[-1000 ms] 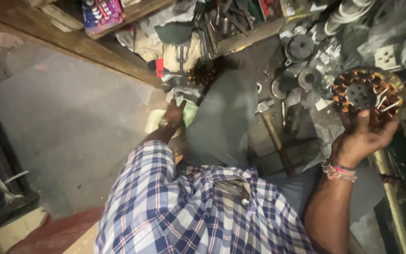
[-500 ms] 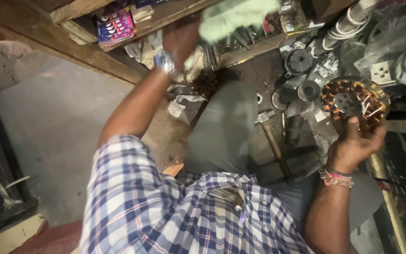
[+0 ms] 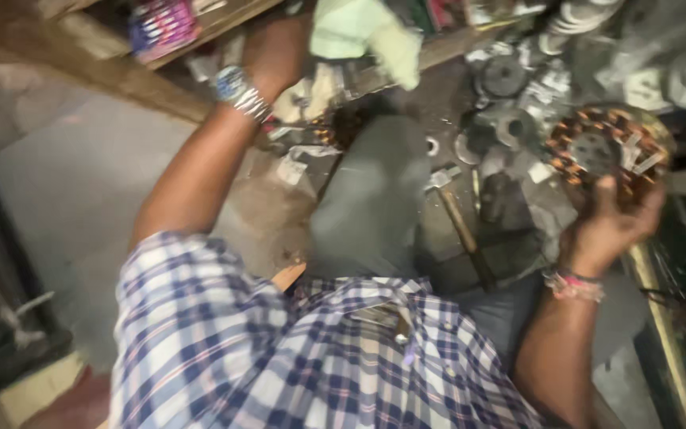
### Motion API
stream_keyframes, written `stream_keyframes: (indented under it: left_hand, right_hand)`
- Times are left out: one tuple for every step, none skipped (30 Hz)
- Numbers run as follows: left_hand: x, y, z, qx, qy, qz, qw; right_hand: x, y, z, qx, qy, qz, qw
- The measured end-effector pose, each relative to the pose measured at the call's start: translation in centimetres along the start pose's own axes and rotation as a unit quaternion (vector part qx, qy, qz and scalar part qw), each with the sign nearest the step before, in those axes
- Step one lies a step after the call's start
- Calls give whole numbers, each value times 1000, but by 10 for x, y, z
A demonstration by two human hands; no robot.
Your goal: The person sits on the floor and assembles small mechanical components, including cylindrical metal parts and a stator with copper windings. They use a hammer to tap parts together and handle the components by hand, occasionally picking up and inspecting them.
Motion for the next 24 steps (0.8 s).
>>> stream_keyframes:
  left_hand:
    - [17, -19, 1, -39, -10, 1, 999]
    - [29, -35, 0, -88, -36, 13, 995]
    - [34, -32, 3, -130, -48, 12, 990]
    - [42, -22, -2, -94, -44, 23, 994]
    - [50, -26, -13, -59, -52, 48, 996]
    - [67, -26, -13, 32, 31, 158, 986]
    - [76, -18, -18, 122, 107, 258, 952]
    - [74, -9, -13, 107, 140, 212, 961]
    - [69, -1, -16, 88, 164, 167, 968]
    - [61, 4, -19, 69, 189, 121, 972]
    - [47, 2, -12, 36, 173, 100, 979]
    - [31, -3, -9, 0, 134, 93, 987]
    - [19, -9, -1, -32, 87, 88, 992]
    - [13, -13, 12, -44, 46, 84, 994]
    - [12, -13, 19, -48, 2, 78, 996]
    - [15, -12, 37, -47, -1, 75, 996]
    - [20, -8, 54, -50, -8, 73, 996]
    - [28, -2, 70, -55, -6, 71, 996]
    - [33, 3, 84, -70, -6, 73, 995]
    - [40, 8, 92, -81, 0, 71, 994]
    - [45, 9, 98, -91, 8, 73, 993]
    - [44, 7, 99, -113, 4, 79, 990]
    - [44, 5, 94, -136, 10, 83, 987]
    - [39, 0, 84, -167, 15, 84, 982]
  right_hand:
    - [-5, -13, 5, 9, -3, 20, 1000]
    - [-9, -17, 9, -30, -128, -205, 970]
    - [-10, -11, 9, -65, -240, -437, 864]
    - [-2, -14, 8, -25, -129, -251, 959]
    - [10, -14, 12, 6, -15, -27, 1000]
    - [11, -17, 17, 20, 12, -5, 1000]
    - [14, -15, 15, 28, 42, 16, 999]
    - [15, -13, 14, 28, 52, 35, 998]
    - [15, -12, 12, 21, 67, 54, 996]
    - [13, -10, 10, 15, 81, 74, 994]
    - [12, -6, 14, 12, 92, 73, 993]
    - [9, -3, 16, 10, 103, 72, 992]
    - [6, -2, 17, 10, 113, 71, 991]
    - [4, -1, 21, 16, 121, 90, 988]
    - [3, -2, 20, 22, 134, 108, 985]
    - [2, -4, 19, 27, 147, 125, 981]
    - [4, -3, 18, 20, 157, 134, 978]
    - [4, -3, 16, 13, 167, 143, 975]
    - [5, -2, 17, 5, 172, 155, 973]
    - [5, -1, 16, 5, 178, 154, 972]
    - [3, -2, 19, 5, 179, 152, 972]
    - [2, -3, 21, 5, 179, 151, 972]
    - [1, -4, 19, 7, 179, 148, 973]
    - [1, -6, 17, 8, 179, 145, 973]
Point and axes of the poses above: each hand's wrist, its own z-axis towards the middle knuckle, its own y-axis out of the palm, x = y × z, the point moved 2 cm from there along z, towards the middle knuckle, and after that the axes turned 12 degrees about -x, right-handed, at the moved point
